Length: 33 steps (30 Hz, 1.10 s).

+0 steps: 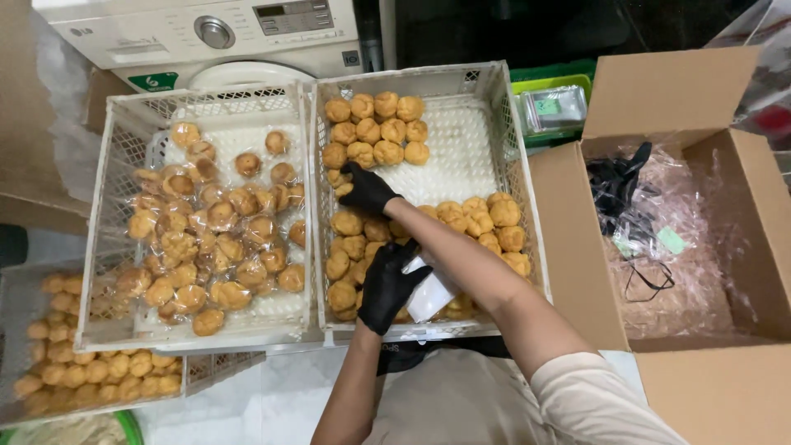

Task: Bagging individual pastries from a tray into small white bags

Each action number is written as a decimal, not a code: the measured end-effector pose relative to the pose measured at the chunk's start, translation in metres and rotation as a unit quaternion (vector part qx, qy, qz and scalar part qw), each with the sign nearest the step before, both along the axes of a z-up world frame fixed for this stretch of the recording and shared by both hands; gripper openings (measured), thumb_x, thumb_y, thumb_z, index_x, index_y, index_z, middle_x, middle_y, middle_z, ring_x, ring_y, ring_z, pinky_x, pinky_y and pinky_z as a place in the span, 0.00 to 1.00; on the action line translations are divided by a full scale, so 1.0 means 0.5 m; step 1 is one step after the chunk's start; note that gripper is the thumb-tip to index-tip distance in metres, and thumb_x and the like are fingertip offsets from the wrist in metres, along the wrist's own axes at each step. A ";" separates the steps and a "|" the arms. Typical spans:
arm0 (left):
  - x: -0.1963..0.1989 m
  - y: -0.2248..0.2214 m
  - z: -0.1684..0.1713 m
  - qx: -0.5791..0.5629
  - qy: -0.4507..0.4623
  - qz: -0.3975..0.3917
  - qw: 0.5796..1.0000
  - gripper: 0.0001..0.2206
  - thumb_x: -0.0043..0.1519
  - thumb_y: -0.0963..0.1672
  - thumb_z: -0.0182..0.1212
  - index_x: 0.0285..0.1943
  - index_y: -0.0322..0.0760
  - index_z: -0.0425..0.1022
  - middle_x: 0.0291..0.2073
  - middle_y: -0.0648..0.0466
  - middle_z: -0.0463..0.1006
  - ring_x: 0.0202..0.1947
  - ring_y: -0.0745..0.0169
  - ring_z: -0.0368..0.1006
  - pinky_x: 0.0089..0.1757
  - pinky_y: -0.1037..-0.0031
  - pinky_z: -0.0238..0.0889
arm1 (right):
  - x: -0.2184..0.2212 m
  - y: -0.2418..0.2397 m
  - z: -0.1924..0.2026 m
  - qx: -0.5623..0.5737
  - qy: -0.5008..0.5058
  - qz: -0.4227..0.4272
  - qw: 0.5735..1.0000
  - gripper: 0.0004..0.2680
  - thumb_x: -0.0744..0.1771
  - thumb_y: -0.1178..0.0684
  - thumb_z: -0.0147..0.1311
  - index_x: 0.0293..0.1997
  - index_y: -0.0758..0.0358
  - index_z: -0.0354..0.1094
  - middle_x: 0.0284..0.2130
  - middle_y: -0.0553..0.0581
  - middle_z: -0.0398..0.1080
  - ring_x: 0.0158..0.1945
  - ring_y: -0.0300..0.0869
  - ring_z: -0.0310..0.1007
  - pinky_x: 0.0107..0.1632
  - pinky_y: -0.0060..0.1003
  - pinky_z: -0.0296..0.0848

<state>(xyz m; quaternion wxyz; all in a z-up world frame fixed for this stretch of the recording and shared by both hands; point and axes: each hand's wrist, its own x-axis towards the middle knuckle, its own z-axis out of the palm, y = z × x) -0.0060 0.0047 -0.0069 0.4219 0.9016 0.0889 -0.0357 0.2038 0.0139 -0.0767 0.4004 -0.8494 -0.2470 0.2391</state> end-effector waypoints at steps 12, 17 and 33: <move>0.000 0.003 0.007 -0.176 -0.036 0.080 0.981 0.11 0.59 0.45 0.72 0.50 0.44 0.84 0.44 0.49 0.83 0.50 0.46 0.78 0.49 0.58 0.73 | -0.220 -0.306 0.390 0.289 0.253 -0.153 0.910 0.14 0.66 0.56 0.60 0.58 0.58 0.70 0.53 0.52 0.71 0.50 0.40 0.75 0.47 0.36 0.82; -0.003 -0.001 0.047 -0.119 -0.087 0.044 0.988 0.07 0.66 0.45 0.61 0.49 0.44 0.82 0.40 0.48 0.80 0.49 0.46 0.77 0.51 0.60 0.71 | -0.314 -0.386 0.357 0.240 0.253 -0.130 0.928 0.18 0.66 0.57 0.63 0.63 0.63 0.68 0.48 0.58 0.71 0.49 0.40 0.72 0.51 0.38 0.80; -0.011 -0.022 0.039 -0.256 -0.145 0.170 0.940 0.09 0.63 0.41 0.65 0.51 0.40 0.82 0.44 0.47 0.85 0.51 0.53 0.79 0.53 0.62 0.71 | -0.350 -0.465 0.292 0.332 0.121 -0.328 0.876 0.18 0.65 0.61 0.63 0.63 0.62 0.68 0.61 0.61 0.69 0.69 0.44 0.62 0.69 0.44 0.64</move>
